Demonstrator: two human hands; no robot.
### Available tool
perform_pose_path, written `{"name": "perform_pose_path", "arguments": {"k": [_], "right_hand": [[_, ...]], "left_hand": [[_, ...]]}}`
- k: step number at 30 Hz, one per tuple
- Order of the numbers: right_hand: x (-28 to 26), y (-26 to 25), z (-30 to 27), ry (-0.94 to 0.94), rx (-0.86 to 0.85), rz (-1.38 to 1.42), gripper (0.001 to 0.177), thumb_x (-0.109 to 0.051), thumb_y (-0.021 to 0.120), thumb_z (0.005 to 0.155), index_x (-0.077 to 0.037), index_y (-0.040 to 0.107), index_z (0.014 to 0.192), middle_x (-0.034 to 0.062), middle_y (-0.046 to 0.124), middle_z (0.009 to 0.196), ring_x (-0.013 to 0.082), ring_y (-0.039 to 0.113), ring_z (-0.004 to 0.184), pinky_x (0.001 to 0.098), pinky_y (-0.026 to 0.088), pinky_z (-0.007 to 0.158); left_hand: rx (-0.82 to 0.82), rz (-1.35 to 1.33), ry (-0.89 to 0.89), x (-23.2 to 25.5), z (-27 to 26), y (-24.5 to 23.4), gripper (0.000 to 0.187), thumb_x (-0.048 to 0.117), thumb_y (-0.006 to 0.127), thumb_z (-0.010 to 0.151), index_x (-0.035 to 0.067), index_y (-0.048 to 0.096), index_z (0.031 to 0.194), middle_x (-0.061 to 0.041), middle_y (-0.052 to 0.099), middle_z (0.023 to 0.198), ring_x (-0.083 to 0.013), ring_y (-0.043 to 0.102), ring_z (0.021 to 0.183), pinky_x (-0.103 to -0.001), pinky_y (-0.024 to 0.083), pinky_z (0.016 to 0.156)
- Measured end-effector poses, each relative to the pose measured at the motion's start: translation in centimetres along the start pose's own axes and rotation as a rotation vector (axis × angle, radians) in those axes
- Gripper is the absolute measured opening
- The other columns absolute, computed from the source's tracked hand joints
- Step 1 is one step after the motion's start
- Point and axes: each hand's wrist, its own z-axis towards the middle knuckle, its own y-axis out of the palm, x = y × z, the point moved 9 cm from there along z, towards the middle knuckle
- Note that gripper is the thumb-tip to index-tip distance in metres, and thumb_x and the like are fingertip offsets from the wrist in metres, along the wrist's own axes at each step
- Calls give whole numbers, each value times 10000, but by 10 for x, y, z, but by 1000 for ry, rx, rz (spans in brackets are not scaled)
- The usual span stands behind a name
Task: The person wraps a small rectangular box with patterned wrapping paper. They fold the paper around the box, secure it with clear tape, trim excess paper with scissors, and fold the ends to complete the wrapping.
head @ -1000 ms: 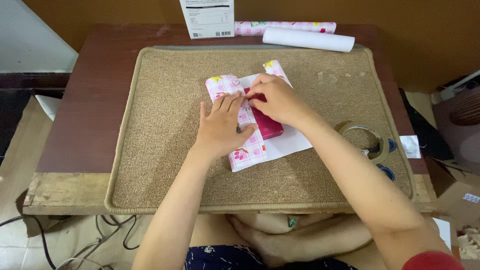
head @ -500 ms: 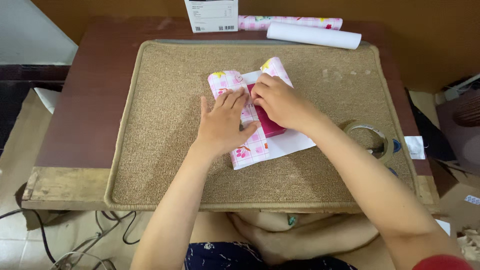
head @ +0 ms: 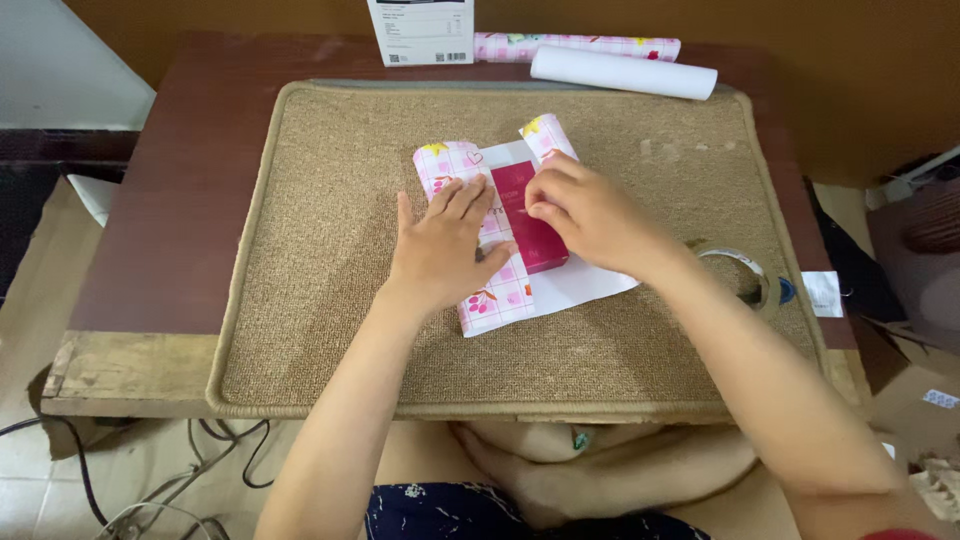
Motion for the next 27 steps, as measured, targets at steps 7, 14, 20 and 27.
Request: {"name": "perform_pose_path", "arguments": {"k": [7,14,20,27], "right_hand": [[42,18,10,426,-59,399,188,-251,698,925,-71,714,977,25,690,1074,129,658,947,301,523,848],[56,40,25,452,22,457,196,-244,782,813,-56,749,858,62,713,953,142,677,852,301,546,771],[55,29,27,402,148,46,232,-316,851,716,-99,769,730,62,684,929,252,627,935,425,479,858],[44,25,19,459,227,-127,314,-402,875,720,-119,748,673,21,670,992,293,526,1107,570,319,951]], "left_hand": [[11,-31,-22,-1,-1,-3,824,596,578,887,129,371,1533,-33,323,1620,-261,259,1501,-695,113,1169],[62,-132,-49,-3,-3,-8,933,574,689,830,112,284,1532,-134,428,1533,-297,318,1477,-701,126,1162],[88,-200,-48,-2,-6,-14,895,542,724,820,129,306,1495,-148,492,1485,-313,366,1452,-703,134,1164],[83,-192,-42,-2,-6,-16,858,553,716,829,125,338,1469,-148,495,1473,-320,365,1447,-703,134,1162]]}}
